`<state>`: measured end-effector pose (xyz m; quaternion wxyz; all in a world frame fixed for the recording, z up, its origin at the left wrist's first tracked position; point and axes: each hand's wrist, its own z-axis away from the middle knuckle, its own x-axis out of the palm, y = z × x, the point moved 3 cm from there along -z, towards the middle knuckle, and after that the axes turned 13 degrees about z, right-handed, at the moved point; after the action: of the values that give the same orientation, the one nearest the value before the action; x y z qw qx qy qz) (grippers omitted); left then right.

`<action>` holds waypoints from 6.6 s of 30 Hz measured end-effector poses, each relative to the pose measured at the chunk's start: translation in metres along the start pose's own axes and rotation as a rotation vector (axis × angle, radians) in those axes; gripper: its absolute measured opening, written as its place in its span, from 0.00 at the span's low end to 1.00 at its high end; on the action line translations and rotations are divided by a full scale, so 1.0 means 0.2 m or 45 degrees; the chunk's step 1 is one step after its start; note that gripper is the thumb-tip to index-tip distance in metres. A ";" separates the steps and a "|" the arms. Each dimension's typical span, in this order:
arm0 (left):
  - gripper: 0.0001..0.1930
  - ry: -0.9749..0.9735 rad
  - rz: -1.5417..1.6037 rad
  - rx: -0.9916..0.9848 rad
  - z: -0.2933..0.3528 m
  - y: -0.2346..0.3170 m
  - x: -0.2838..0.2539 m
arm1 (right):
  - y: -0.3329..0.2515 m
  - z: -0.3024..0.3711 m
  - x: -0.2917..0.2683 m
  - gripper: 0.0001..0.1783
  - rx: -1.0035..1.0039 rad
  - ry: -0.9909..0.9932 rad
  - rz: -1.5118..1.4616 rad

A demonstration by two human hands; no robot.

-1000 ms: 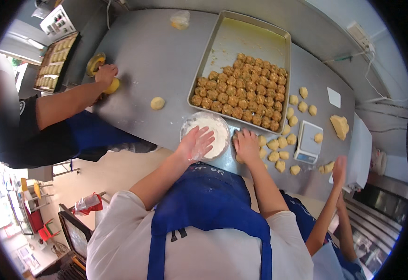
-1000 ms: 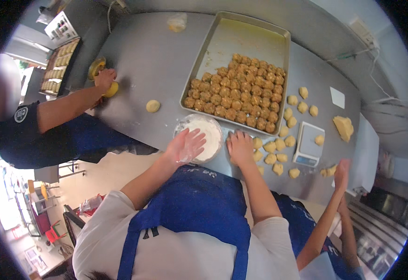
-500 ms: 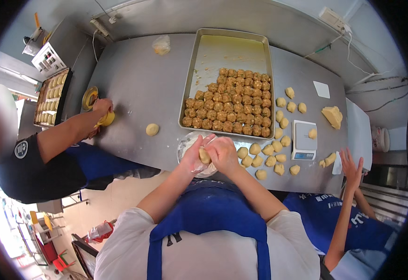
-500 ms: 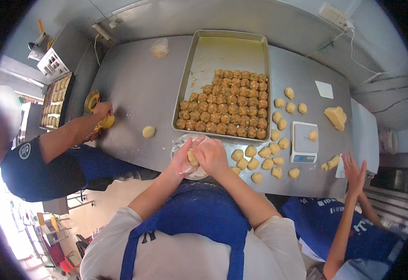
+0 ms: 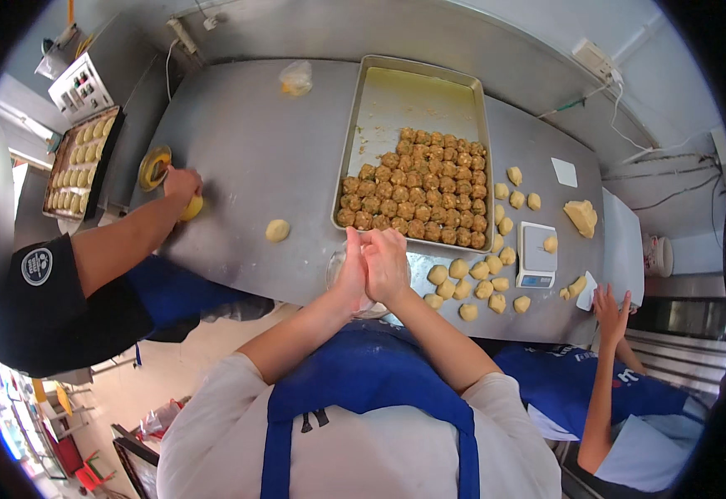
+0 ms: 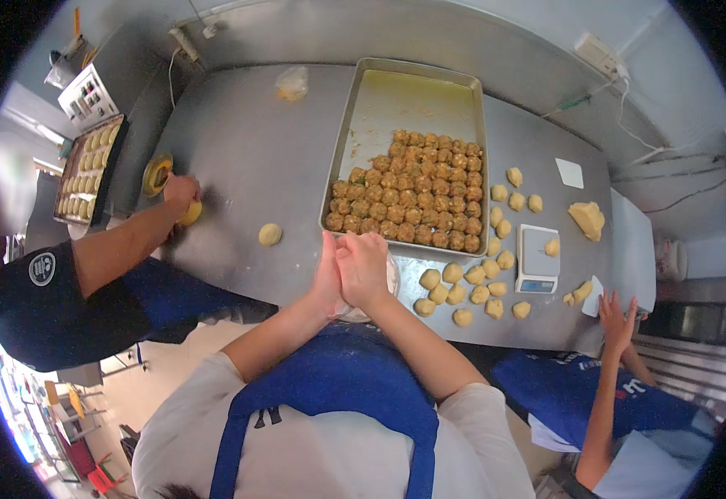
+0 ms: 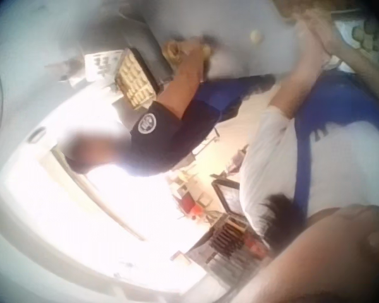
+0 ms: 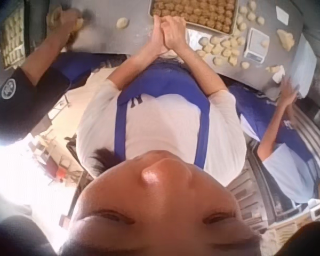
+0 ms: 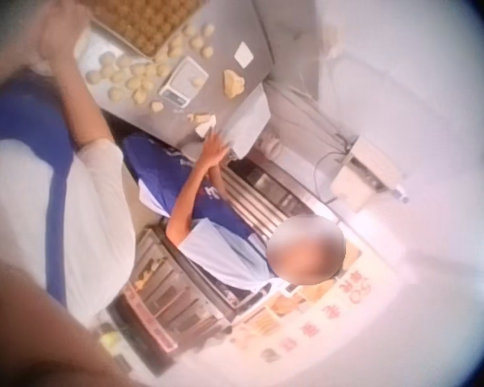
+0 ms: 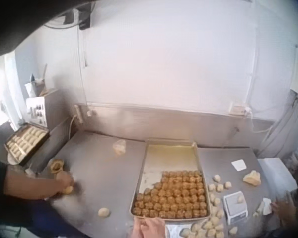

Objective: The person cuts a long piece of dough into smaller portions using a scraper, weighs the portions on a scale, and then flattens each portion by hand to wrap it around a ball of filling from a tray.

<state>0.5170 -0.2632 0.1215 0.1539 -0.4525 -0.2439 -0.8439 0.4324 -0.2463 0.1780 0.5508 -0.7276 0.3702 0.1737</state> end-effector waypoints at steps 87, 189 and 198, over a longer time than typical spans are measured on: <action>0.18 -0.265 -0.094 0.246 0.30 0.14 0.10 | -0.20 -0.05 -0.04 0.23 -0.379 -0.143 -0.080; 0.28 0.685 -0.246 0.509 0.15 0.57 -0.65 | 0.85 0.66 -0.10 0.10 -0.049 -0.245 1.026; 0.25 0.474 -0.065 0.085 0.11 0.15 -0.49 | 0.57 0.45 -0.05 0.17 0.244 0.071 0.152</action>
<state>0.5998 -0.2725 0.0567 0.1897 -0.2769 -0.2504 -0.9081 0.3574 -0.1733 0.0779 0.5959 -0.6529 0.4430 0.1498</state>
